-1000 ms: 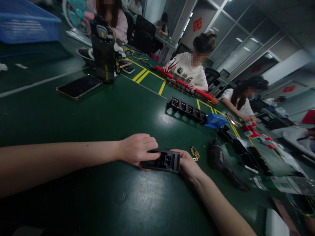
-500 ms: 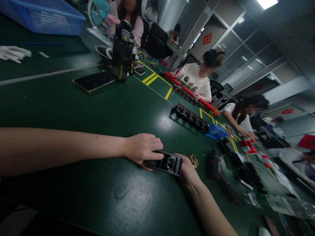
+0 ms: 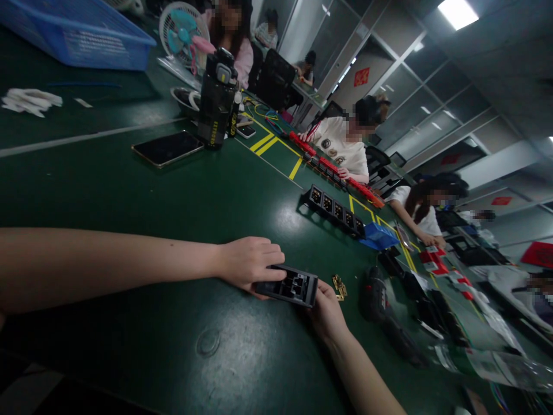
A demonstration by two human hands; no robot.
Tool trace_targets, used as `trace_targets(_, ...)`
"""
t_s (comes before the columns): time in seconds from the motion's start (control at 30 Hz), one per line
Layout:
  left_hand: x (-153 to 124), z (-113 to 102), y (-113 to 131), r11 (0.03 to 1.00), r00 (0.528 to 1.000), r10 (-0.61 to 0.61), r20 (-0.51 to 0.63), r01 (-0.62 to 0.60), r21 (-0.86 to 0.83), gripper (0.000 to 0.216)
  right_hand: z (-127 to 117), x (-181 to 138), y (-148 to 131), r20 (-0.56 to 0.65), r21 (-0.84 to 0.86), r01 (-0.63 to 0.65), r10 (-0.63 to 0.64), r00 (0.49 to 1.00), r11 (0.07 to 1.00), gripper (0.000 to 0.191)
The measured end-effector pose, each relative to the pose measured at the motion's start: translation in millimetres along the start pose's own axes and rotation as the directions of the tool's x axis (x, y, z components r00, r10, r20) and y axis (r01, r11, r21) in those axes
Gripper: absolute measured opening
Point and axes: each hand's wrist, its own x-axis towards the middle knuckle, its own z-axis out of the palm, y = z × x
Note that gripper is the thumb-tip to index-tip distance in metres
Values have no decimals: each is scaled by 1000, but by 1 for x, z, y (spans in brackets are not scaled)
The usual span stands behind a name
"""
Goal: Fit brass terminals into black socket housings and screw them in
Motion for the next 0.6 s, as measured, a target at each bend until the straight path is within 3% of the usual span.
trace_targets(0.2, -1, -2, -2, 1000, 999, -11, 42, 10, 26, 40, -2, -3, -2, 67, 88, 4, -10, 998, 996, 44)
trace_targets(0.47, -4, -2, -3, 998, 1000, 12, 27, -13, 55, 41, -8, -3, 17, 226, -3, 238, -231, 946, 971, 47)
trace_targets(0.6, -3, -3, -4, 998, 999, 38, 16, -38, 44, 42, -8, -4, 15, 239, -14, 288, -276, 931, 958, 45)
